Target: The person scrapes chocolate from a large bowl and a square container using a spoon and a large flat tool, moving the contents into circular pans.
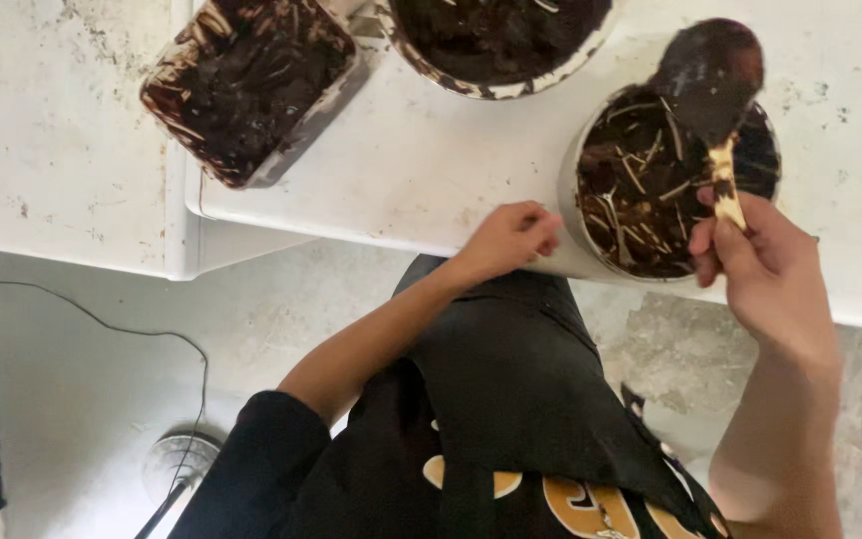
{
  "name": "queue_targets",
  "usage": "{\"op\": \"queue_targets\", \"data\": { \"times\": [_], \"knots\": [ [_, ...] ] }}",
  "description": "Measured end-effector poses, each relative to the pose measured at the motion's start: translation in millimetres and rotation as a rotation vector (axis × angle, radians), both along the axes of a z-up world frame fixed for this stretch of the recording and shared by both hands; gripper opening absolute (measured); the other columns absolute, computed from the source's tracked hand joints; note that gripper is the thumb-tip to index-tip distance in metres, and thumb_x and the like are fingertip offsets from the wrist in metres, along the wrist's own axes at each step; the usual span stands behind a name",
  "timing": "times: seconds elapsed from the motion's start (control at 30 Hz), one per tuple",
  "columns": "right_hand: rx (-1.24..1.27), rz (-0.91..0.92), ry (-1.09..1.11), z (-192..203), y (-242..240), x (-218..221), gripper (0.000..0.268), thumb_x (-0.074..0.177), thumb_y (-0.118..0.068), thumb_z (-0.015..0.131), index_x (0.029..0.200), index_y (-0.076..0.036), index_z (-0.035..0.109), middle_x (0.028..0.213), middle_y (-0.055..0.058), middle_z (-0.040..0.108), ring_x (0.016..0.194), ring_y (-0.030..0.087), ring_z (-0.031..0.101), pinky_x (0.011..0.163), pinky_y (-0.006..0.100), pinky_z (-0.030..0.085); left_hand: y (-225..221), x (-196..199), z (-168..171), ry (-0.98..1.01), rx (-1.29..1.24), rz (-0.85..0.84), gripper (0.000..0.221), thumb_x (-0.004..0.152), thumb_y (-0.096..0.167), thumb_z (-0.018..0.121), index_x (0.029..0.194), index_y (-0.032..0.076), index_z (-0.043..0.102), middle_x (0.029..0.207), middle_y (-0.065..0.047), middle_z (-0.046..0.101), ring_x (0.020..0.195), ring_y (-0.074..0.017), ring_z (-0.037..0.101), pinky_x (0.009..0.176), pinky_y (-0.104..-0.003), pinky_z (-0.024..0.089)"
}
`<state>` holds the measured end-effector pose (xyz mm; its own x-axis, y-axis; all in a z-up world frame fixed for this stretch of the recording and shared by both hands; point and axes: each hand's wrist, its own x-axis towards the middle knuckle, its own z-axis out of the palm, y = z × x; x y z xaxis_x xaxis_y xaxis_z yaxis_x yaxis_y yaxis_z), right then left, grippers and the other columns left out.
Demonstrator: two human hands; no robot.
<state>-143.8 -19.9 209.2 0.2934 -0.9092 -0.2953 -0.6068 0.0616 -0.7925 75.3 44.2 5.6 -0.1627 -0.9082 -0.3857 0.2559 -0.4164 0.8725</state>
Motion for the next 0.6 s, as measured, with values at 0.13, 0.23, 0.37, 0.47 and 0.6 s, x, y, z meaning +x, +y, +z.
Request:
{"op": "queue_targets", "data": {
  "times": [0.13, 0.23, 0.37, 0.47, 0.6],
  "knots": [
    [-0.067, -0.057, 0.157, -8.2, -16.3, 49.8, 0.027, 0.114, -0.013, 0.051, 0.132, 0.0, 0.066, 0.08, -0.001, 0.058, 0.062, 0.007, 0.047, 0.05, 0.026, 0.033, 8.6, 88.7, -7.8, -0.081, -0.004, 0.277, 0.038, 0.104, 0.035, 0.057, 0.107, -0.002, 0.066, 0.093, -0.01, 0.075, 0.081, -0.0159, 0.073, 0.072, -0.03, 0.061],
    [-0.425, 0.123, 0.22, -22.2, -49.3, 77.0, 0.017, 0.114, -0.013, 0.057, 0.123, 0.001, 0.063, 0.077, 0.009, 0.062, 0.066, 0.024, 0.055, 0.061, 0.038, 0.042, 9.1, 131.4, -5.9, -0.043, 0.004, 0.397, 0.039, 0.104, 0.035, 0.056, 0.112, -0.002, 0.065, 0.096, -0.012, 0.074, 0.082, -0.0173, 0.073, 0.072, -0.029, 0.061],
    [-0.761, 0.424, 0.686, -54.8, -119.0, 119.8, 0.014, 0.107, -0.009, 0.06, 0.114, 0.004, 0.063, 0.079, 0.02, 0.068, 0.069, 0.043, 0.065, 0.063, 0.053, 0.049, -31.5, 143.6, 0.4, -0.134, -0.055, 0.508, 0.041, 0.103, 0.034, 0.055, 0.127, 0.001, 0.058, 0.113, -0.01, 0.067, 0.095, -0.0153, 0.07, 0.071, -0.033, 0.065],
    [-1.052, 0.598, 0.788, -87.3, -176.4, 152.5, 0.013, 0.092, -0.005, 0.065, 0.104, -0.006, 0.07, 0.082, 0.016, 0.07, 0.076, 0.035, 0.068, 0.067, 0.045, 0.054, -65.6, 136.3, -5.3, 0.098, 0.008, 0.617, 0.034, 0.102, 0.026, 0.059, 0.121, -0.002, 0.055, 0.116, -0.008, 0.059, 0.101, -0.0153, 0.062, 0.072, -0.042, 0.068],
    [-0.931, 0.692, 0.886, -122.2, -221.1, 175.2, 0.011, 0.093, -0.009, 0.067, 0.101, -0.004, 0.072, 0.083, 0.015, 0.07, 0.068, 0.032, 0.068, 0.058, 0.043, 0.053, -85.9, 133.2, -18.0, 0.244, -0.013, 0.645, 0.031, 0.11, 0.015, 0.065, 0.114, -0.01, 0.048, 0.101, -0.011, 0.049, 0.086, -0.0229, 0.052, 0.08, -0.049, 0.066]
  ]
}}
